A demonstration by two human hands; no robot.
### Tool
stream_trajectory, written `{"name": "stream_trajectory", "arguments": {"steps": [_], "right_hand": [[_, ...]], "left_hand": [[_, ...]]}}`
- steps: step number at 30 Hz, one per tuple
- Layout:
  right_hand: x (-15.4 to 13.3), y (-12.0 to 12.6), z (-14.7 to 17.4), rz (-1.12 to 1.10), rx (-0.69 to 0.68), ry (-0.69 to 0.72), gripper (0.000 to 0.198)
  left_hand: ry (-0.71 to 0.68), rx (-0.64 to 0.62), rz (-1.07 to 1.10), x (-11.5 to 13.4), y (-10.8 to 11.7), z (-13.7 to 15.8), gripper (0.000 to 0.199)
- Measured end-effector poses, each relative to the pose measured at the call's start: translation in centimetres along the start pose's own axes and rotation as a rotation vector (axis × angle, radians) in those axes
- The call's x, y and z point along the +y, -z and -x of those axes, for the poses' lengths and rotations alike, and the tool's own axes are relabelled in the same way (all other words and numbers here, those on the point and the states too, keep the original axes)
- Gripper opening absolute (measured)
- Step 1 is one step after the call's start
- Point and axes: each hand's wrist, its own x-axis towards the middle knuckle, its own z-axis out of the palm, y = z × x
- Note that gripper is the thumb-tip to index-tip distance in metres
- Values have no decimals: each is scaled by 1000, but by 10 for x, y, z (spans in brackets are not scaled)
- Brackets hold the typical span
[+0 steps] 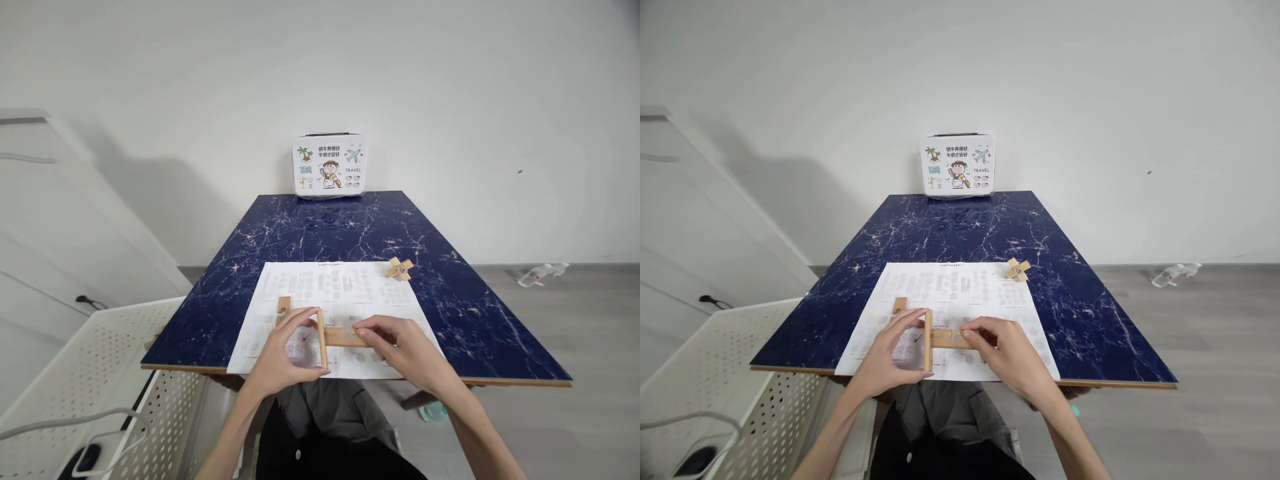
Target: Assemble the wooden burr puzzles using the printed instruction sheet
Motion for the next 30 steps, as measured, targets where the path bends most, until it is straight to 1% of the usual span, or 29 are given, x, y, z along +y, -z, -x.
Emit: {"name": "stream_trajectory", "arguments": {"steps": [4, 8, 10, 13, 19, 23, 26, 30], "right_hand": [[1, 2, -2, 1, -29, -13, 33], [1, 12, -5, -2, -152, -2, 33], [0, 14, -6, 11, -174, -1, 33], [-2, 11, -8, 18, -132, -4, 31], [-2, -11, -1, -18, 2, 9, 30], [-2, -18, 1, -81, -19, -15, 31], [-4, -22, 0, -105, -45, 20, 29], [-5, -26, -1, -137, -26, 17, 29]], "left_hand": [[12, 4, -40, 0, 2, -1, 93], [5, -56, -25, 3, 3, -3, 95], [2, -80, -17, 4, 3, -3, 96], [-3, -59, -18, 3, 4, -3, 98], [-12, -32, -56, 3, 4, -3, 97], [-25, -82, -32, 7, 3, -5, 97], [-30, -126, -14, 8, 2, -7, 96], [-30, -87, -4, 7, 1, -5, 96]]}}
